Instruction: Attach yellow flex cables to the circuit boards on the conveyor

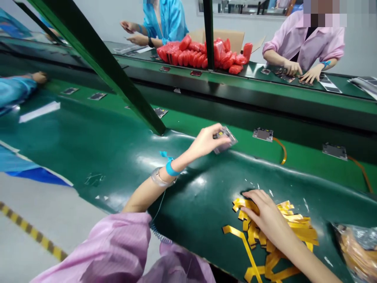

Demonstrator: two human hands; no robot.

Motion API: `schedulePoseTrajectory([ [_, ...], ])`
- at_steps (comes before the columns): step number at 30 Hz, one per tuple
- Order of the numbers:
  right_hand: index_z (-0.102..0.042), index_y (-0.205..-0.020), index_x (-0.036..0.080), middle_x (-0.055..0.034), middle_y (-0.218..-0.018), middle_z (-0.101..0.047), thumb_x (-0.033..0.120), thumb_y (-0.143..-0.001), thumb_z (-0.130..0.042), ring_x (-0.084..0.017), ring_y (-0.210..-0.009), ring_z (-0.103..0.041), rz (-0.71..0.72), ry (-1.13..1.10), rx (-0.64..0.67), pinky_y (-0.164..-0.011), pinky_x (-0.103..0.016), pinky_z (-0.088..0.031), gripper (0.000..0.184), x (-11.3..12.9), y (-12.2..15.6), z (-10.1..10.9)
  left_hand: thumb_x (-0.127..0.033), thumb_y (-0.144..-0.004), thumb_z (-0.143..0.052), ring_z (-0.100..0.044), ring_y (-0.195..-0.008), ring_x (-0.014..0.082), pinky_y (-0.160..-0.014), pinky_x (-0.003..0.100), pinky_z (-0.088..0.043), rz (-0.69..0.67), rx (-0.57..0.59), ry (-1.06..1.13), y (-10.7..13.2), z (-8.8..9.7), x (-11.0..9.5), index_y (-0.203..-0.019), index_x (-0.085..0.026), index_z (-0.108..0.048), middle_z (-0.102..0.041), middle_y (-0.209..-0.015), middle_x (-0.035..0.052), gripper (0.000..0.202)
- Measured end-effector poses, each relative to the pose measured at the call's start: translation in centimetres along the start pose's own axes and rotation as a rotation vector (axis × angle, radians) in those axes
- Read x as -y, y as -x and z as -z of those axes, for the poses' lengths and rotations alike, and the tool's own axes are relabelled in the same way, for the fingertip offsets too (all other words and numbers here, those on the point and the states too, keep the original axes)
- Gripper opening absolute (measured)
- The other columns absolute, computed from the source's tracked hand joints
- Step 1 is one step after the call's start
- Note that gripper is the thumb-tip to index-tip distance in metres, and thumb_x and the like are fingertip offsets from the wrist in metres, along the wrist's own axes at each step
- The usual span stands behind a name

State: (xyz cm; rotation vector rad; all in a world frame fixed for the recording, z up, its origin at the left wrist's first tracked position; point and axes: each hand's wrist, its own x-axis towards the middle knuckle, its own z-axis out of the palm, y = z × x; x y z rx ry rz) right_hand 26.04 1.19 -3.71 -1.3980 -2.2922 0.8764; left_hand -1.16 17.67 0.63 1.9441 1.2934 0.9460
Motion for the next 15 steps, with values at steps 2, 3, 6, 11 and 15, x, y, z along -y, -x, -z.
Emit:
schedulePoseTrajectory([
  [2, -0.064, -0.107, 0.020, -0.0048, -0.099, -0.067, 0.014, -0.092, -0.068, -0.026, -0.095, -0.061, 0.000, 0.048, 0.046, -0.088, -0.043, -0.043, 0.017, -0.2, -0.6, -0.7, -0.043, -0.085, -0.072, -0.057, -0.079, 0.0145, -0.068, 0.024, -0.041, 0.039, 0.185, 0.199, 2.2, -1.3, -1.8, -0.091, -0.016, -0.060, -0.064, -0.086, -0.0002, 0.030],
  [3, -0.065, -0.100, 0.020, -0.0030, -0.092, -0.067, 0.012, -0.092, -0.069, -0.025, -0.090, -0.061, -0.002, 0.056, 0.074, -0.086, -0.042, -0.043, 0.013, -0.3, -1.0, -0.8, -0.043, -0.084, -0.073, -0.057, -0.079, 0.0143, -0.068, 0.023, -0.041, 0.077, 0.273, 0.270, 3.2, -1.9, -2.4, -0.090, -0.016, -0.060, -0.064, -0.085, -0.0002, 0.031],
  [6, -0.065, -0.087, 0.020, 0.0001, -0.082, -0.067, 0.012, -0.094, -0.066, -0.022, -0.082, -0.062, 0.001, 0.037, 0.118, -0.084, -0.041, -0.041, 0.011, -0.4, -1.6, -0.5, -0.042, -0.081, -0.075, -0.057, -0.077, 0.0136, -0.067, 0.023, -0.042, 0.209, 0.445, 0.411, 5.8, -2.9, -3.1, -0.087, -0.015, -0.059, -0.064, -0.084, -0.0001, 0.032],
  [11, -0.071, -0.090, 0.025, -0.0047, -0.108, -0.071, 0.026, -0.098, -0.059, -0.028, -0.103, -0.063, -0.023, -0.099, -0.013, -0.093, -0.044, -0.039, 0.015, -0.4, -1.3, 0.4, -0.044, -0.080, -0.076, -0.057, -0.077, 0.0135, -0.067, 0.024, -0.043, 0.361, 0.511, 0.489, 8.4, -3.6, -3.2, -0.091, -0.014, -0.061, -0.064, -0.087, 0.0010, 0.036],
  [15, -0.057, -0.099, 0.025, -0.0050, -0.100, -0.068, 0.040, -0.101, -0.053, -0.023, -0.094, -0.064, -0.231, -0.515, -0.355, -0.086, -0.037, -0.047, 0.015, 0.7, -0.3, 0.6, -0.048, -0.079, -0.076, -0.054, -0.071, 0.0117, -0.060, 0.021, -0.039, 0.384, 0.506, 0.471, 10.2, -4.4, -4.0, -0.089, -0.015, -0.060, -0.061, -0.080, -0.0012, 0.038],
])
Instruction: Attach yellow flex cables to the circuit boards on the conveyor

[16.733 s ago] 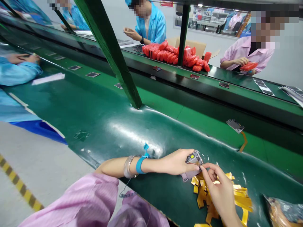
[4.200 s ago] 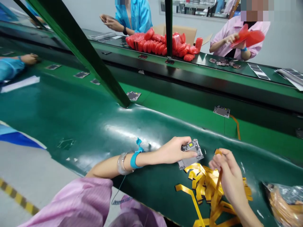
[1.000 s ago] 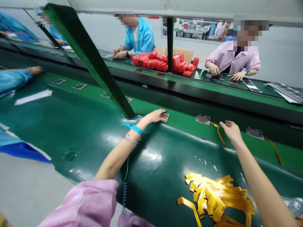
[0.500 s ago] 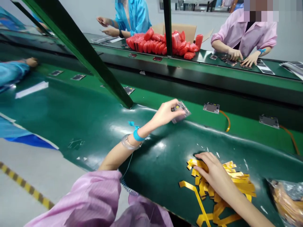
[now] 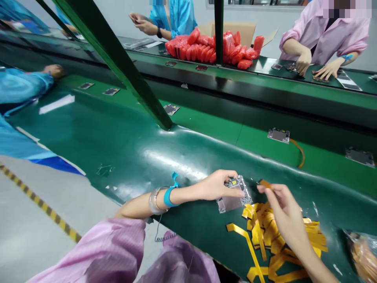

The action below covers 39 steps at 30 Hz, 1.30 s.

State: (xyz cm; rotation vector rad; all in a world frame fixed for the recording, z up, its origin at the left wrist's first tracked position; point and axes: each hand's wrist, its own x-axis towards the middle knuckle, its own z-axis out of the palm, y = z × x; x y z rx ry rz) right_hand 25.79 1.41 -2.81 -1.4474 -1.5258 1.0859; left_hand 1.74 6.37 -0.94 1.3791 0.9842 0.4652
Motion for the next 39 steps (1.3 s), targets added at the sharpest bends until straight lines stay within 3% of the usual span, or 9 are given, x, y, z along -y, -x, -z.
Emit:
schedulePoseTrajectory([
  [3, -0.054, -0.101, 0.025, 0.0043, -0.070, -0.051, 0.045, -0.096, -0.061, -0.016, -0.062, -0.052, -0.127, -0.141, 0.000, -0.063, -0.026, -0.046, 0.022, 0.9, 1.1, -0.5, -0.048, -0.082, -0.074, -0.051, -0.066, 0.0096, -0.054, 0.020, -0.033, -0.005, -0.024, -0.041, 1.0, -1.4, -0.2, -0.089, -0.016, -0.059, -0.059, -0.075, -0.0034, 0.036],
  [6, -0.063, -0.093, 0.021, 0.0064, -0.062, -0.037, 0.047, -0.088, -0.068, -0.014, -0.058, -0.044, -0.188, -0.018, 0.067, -0.059, -0.024, -0.043, 0.027, 1.3, 1.8, -1.0, -0.044, -0.085, -0.071, -0.045, -0.060, 0.0075, -0.051, 0.020, -0.029, -0.054, -0.073, -0.118, 1.8, -2.3, -0.7, -0.085, -0.017, -0.055, -0.054, -0.068, -0.0059, 0.032],
  [10, -0.068, -0.088, 0.019, 0.0055, -0.060, -0.037, 0.050, -0.086, -0.068, -0.014, -0.057, -0.045, -0.220, 0.069, 0.015, -0.056, -0.023, -0.042, 0.031, 0.9, 2.3, -1.1, -0.040, -0.086, -0.071, -0.036, -0.055, 0.0063, -0.050, 0.021, -0.026, -0.097, -0.134, -0.250, 2.3, -3.0, -1.3, -0.076, -0.017, -0.048, -0.045, -0.059, -0.0084, 0.034],
  [18, -0.066, -0.094, 0.024, 0.0074, -0.058, -0.041, 0.026, -0.092, -0.064, -0.010, -0.047, -0.042, 0.249, 0.294, -0.148, -0.051, -0.021, -0.040, 0.004, 1.4, 4.3, -1.9, -0.040, -0.088, -0.070, -0.047, -0.065, 0.0088, -0.057, 0.021, -0.035, -0.061, -0.038, -0.042, 1.9, -3.3, -1.3, -0.082, -0.018, -0.047, -0.055, -0.072, -0.0055, 0.032],
  [22, -0.057, -0.111, 0.026, 0.0050, -0.070, -0.048, 0.041, -0.093, -0.065, -0.012, -0.053, -0.046, -0.037, 0.005, -0.093, -0.048, -0.021, -0.041, 0.025, 3.0, 4.7, -1.3, -0.045, -0.089, -0.066, -0.042, -0.065, 0.0083, -0.056, 0.021, -0.034, 0.053, 0.033, 0.115, 1.3, -2.7, -2.2, -0.082, -0.018, -0.045, -0.047, -0.072, -0.0057, 0.035],
  [26, -0.058, -0.090, 0.023, 0.0062, -0.060, -0.042, 0.053, -0.098, -0.057, -0.010, -0.046, -0.039, -0.331, -0.189, 0.079, -0.042, -0.019, -0.037, 0.031, 4.0, 4.5, -0.1, -0.048, -0.079, -0.075, -0.043, -0.062, 0.0082, -0.053, 0.021, -0.033, 0.094, 0.098, 0.103, 1.2, -2.2, -2.6, -0.076, -0.016, -0.050, -0.047, -0.068, -0.0059, 0.040],
  [28, -0.060, -0.083, 0.022, 0.0033, -0.061, -0.049, 0.054, -0.095, -0.060, -0.012, -0.051, -0.050, -0.341, -0.191, 0.148, -0.049, -0.021, -0.047, 0.034, 4.3, 4.4, 0.2, -0.046, -0.080, -0.074, -0.050, -0.068, 0.0099, -0.058, 0.021, -0.039, 0.077, 0.152, 0.116, 1.4, -2.1, -2.5, -0.085, -0.016, -0.059, -0.057, -0.076, -0.0027, 0.034],
  [32, -0.067, -0.081, 0.020, -0.0066, -0.094, -0.067, 0.056, -0.089, -0.067, -0.021, -0.077, -0.067, -0.323, -0.169, 0.140, -0.070, -0.027, -0.062, 0.037, 4.6, 4.1, 0.4, -0.042, -0.083, -0.072, -0.054, -0.073, 0.0120, -0.062, 0.022, -0.042, 0.045, 0.190, 0.071, 1.8, -1.8, -2.4, -0.095, -0.015, -0.063, -0.064, -0.085, 0.0010, 0.030],
  [39, -0.068, -0.081, 0.023, -0.0019, -0.079, -0.069, 0.050, -0.094, -0.062, -0.018, -0.071, -0.068, -0.317, -0.075, 0.239, -0.069, -0.023, -0.056, 0.031, 4.5, 4.3, 0.9, -0.041, -0.087, -0.068, -0.055, -0.072, 0.0115, -0.060, 0.021, -0.040, 0.013, 0.196, -0.074, 2.2, -1.5, -2.8, -0.096, -0.016, -0.063, -0.064, -0.083, -0.0003, 0.027],
])
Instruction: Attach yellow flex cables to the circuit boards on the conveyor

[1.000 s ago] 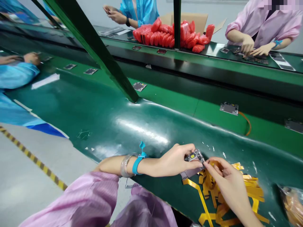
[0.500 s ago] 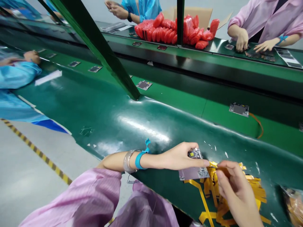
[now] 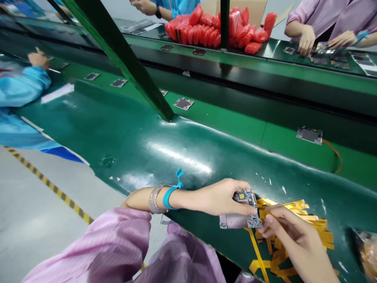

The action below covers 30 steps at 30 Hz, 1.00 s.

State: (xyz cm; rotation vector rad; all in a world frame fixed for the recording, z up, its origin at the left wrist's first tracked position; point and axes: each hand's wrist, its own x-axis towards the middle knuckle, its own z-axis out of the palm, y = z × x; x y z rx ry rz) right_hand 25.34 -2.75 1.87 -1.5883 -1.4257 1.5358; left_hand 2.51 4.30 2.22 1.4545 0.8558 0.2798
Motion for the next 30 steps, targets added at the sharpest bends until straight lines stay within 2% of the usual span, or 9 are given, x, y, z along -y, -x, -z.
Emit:
schedulePoseTrajectory([
  [5, -0.062, -0.076, 0.023, -0.0009, -0.071, -0.064, 0.048, -0.098, -0.053, -0.018, -0.070, -0.062, 0.058, 0.165, 0.151, -0.061, -0.024, -0.049, 0.035, -0.1, -0.4, 0.7, -0.038, -0.087, -0.068, -0.055, -0.071, 0.0108, -0.059, 0.021, -0.038, 0.009, 0.012, -0.067, 0.3, -0.2, -0.1, -0.095, -0.016, -0.063, -0.064, -0.081, -0.0015, 0.024],
  [8, -0.060, -0.078, 0.023, -0.0002, -0.069, -0.063, 0.048, -0.100, -0.049, -0.018, -0.068, -0.062, 0.059, 0.186, 0.220, -0.061, -0.025, -0.047, 0.036, -0.3, -0.7, 0.8, -0.038, -0.088, -0.068, -0.053, -0.068, 0.0100, -0.058, 0.021, -0.037, 0.009, 0.002, -0.099, 0.3, -0.2, -0.2, -0.092, -0.016, -0.062, -0.063, -0.078, -0.0024, 0.023],
  [14, -0.062, -0.080, 0.023, -0.0006, -0.072, -0.067, 0.053, -0.100, -0.048, -0.019, -0.071, -0.065, -0.025, 0.179, 0.184, -0.066, -0.027, -0.047, 0.039, 0.1, -0.8, 0.2, -0.040, -0.087, -0.068, -0.051, -0.065, 0.0096, -0.055, 0.021, -0.034, 0.021, -0.002, -0.139, 0.3, 0.0, -0.3, -0.089, -0.017, -0.061, -0.061, -0.074, -0.0031, 0.025],
  [20, -0.066, -0.080, 0.023, -0.0019, -0.075, -0.069, 0.054, -0.098, -0.050, -0.020, -0.075, -0.066, 0.003, 0.209, 0.161, -0.064, -0.026, -0.049, 0.039, 0.4, -0.6, 0.1, -0.040, -0.087, -0.068, -0.050, -0.064, 0.0095, -0.055, 0.021, -0.033, 0.009, -0.001, -0.148, 0.1, 0.0, -0.2, -0.088, -0.016, -0.061, -0.060, -0.073, -0.0035, 0.025],
  [27, -0.069, -0.084, 0.022, -0.0016, -0.077, -0.071, 0.050, -0.101, -0.050, -0.018, -0.075, -0.068, 0.010, 0.167, 0.300, -0.067, -0.023, -0.053, 0.037, -0.5, -1.2, 0.7, -0.041, -0.085, -0.070, -0.048, -0.062, 0.0086, -0.053, 0.021, -0.031, 0.042, 0.009, -0.129, 0.1, -0.1, -0.1, -0.085, -0.016, -0.060, -0.057, -0.070, -0.0046, 0.027],
  [30, -0.068, -0.084, 0.021, -0.0027, -0.079, -0.072, 0.051, -0.099, -0.054, -0.019, -0.079, -0.070, -0.016, 0.084, 0.270, -0.072, -0.024, -0.056, 0.037, -0.3, -1.1, 0.4, -0.041, -0.084, -0.070, -0.048, -0.064, 0.0089, -0.055, 0.021, -0.033, 0.044, 0.006, -0.090, 0.1, -0.2, -0.2, -0.085, -0.017, -0.060, -0.057, -0.072, -0.0049, 0.026],
])
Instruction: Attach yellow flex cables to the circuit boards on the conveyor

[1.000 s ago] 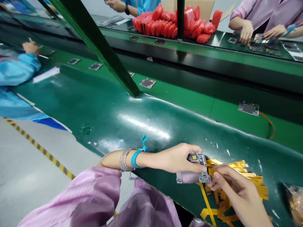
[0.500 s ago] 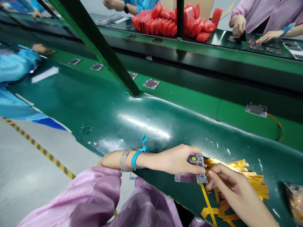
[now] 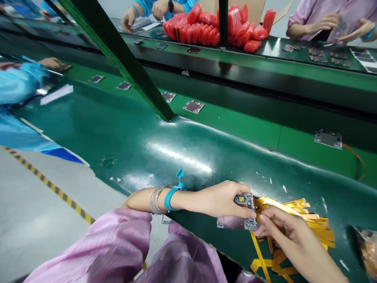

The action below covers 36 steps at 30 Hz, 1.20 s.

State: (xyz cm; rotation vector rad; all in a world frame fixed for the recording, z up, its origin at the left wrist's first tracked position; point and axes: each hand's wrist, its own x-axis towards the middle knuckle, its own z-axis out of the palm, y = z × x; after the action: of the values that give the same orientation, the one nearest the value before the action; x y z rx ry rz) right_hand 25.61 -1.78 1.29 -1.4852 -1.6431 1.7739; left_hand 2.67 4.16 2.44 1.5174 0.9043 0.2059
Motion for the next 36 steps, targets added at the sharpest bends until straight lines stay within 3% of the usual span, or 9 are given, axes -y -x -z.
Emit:
schedulePoseTrajectory([
  [8, -0.071, -0.088, 0.022, -0.0049, -0.086, -0.074, 0.058, -0.097, -0.053, -0.023, -0.088, -0.072, -0.063, -0.053, -0.009, -0.084, -0.029, -0.057, 0.042, -0.6, -0.1, -0.2, -0.036, -0.071, -0.073, -0.035, -0.056, 0.0082, -0.050, 0.023, -0.026, 0.099, -0.098, -0.065, -0.8, -0.7, 0.0, -0.064, -0.018, -0.042, -0.042, -0.057, -0.0076, 0.037],
  [13, -0.072, -0.109, 0.022, -0.0074, -0.105, -0.074, 0.056, -0.092, -0.062, -0.025, -0.097, -0.070, 0.004, -0.112, -0.150, -0.087, -0.031, -0.057, 0.039, -0.5, -0.9, 0.5, -0.049, -0.086, -0.062, -0.041, -0.058, 0.0093, -0.051, 0.023, -0.030, 0.077, -0.076, -0.063, -1.1, -0.8, 0.3, -0.075, -0.018, -0.052, -0.048, -0.063, -0.0050, 0.034],
  [17, -0.076, -0.088, 0.021, -0.0052, -0.085, -0.075, 0.045, -0.085, -0.072, -0.024, -0.082, -0.071, 0.042, -0.137, -0.031, -0.075, -0.030, -0.058, 0.025, 0.2, -2.5, 1.3, -0.053, -0.097, -0.048, -0.054, -0.074, 0.0131, -0.068, 0.026, -0.043, -0.002, -0.135, 0.001, -1.1, -0.5, 0.1, -0.099, -0.018, -0.056, -0.062, -0.084, 0.0011, 0.036],
  [20, -0.078, -0.085, 0.018, -0.0061, -0.079, -0.074, 0.045, -0.083, -0.073, -0.023, -0.073, -0.070, 0.071, -0.174, -0.159, -0.067, -0.028, -0.057, 0.028, 0.7, -5.1, 4.1, -0.048, -0.100, -0.044, -0.057, -0.101, 0.0171, -0.091, 0.031, -0.046, -0.063, -0.321, 0.078, -1.0, 0.4, 0.2, -0.120, -0.020, -0.047, -0.060, -0.120, 0.0087, 0.034],
  [23, -0.078, -0.088, 0.015, -0.0090, -0.087, -0.075, 0.047, -0.071, -0.081, -0.023, -0.077, -0.071, 0.125, -0.203, -0.330, -0.072, -0.029, -0.059, 0.037, 2.0, -9.3, 8.8, -0.048, -0.100, -0.045, -0.055, -0.110, 0.0191, -0.100, 0.035, -0.043, -0.073, -0.468, 0.109, -0.6, 1.4, 0.5, -0.125, -0.021, -0.042, -0.049, -0.137, 0.0116, 0.037],
  [26, -0.075, -0.086, 0.015, -0.0142, -0.094, -0.075, 0.049, -0.062, -0.083, -0.029, -0.084, -0.072, 0.127, -0.190, -0.465, -0.083, -0.039, -0.060, 0.043, 3.9, -13.9, 13.6, -0.050, -0.098, -0.047, -0.055, -0.115, 0.0215, -0.104, 0.037, -0.041, -0.067, -0.488, 0.134, -0.2, 1.7, 1.2, -0.127, -0.022, -0.044, -0.045, -0.143, 0.0114, 0.040],
  [29, -0.069, -0.075, 0.017, -0.0196, -0.095, -0.074, 0.046, -0.059, -0.082, -0.039, -0.105, -0.068, 0.096, -0.098, -0.634, -0.094, -0.052, -0.055, 0.035, 4.7, -16.7, 16.6, -0.045, -0.096, -0.050, -0.056, -0.118, 0.0228, -0.104, 0.037, -0.043, -0.080, -0.487, 0.128, 0.1, 1.5, 2.0, -0.124, -0.022, -0.049, -0.050, -0.140, 0.0101, 0.037],
  [32, -0.062, -0.069, 0.020, -0.0209, -0.092, -0.073, 0.044, -0.059, -0.080, -0.046, -0.116, -0.060, 0.091, -0.008, -0.816, -0.104, -0.062, -0.042, 0.031, 3.9, -16.2, 17.2, -0.041, -0.094, -0.053, -0.060, -0.113, 0.0225, -0.100, 0.035, -0.046, -0.114, -0.467, 0.116, 1.1, 1.5, 1.6, -0.113, -0.020, -0.057, -0.062, -0.125, 0.0085, 0.029],
  [36, -0.069, -0.078, 0.019, -0.0166, -0.090, -0.075, 0.050, -0.062, -0.076, -0.041, -0.102, -0.068, 0.211, 0.025, -0.803, -0.102, -0.058, -0.046, 0.035, 3.7, -10.5, 14.6, -0.040, -0.096, -0.053, -0.062, -0.110, 0.0200, -0.098, 0.032, -0.048, -0.256, -0.556, -0.010, 5.0, 2.4, -1.4, -0.107, -0.022, -0.065, -0.069, -0.114, 0.0027, 0.024],
])
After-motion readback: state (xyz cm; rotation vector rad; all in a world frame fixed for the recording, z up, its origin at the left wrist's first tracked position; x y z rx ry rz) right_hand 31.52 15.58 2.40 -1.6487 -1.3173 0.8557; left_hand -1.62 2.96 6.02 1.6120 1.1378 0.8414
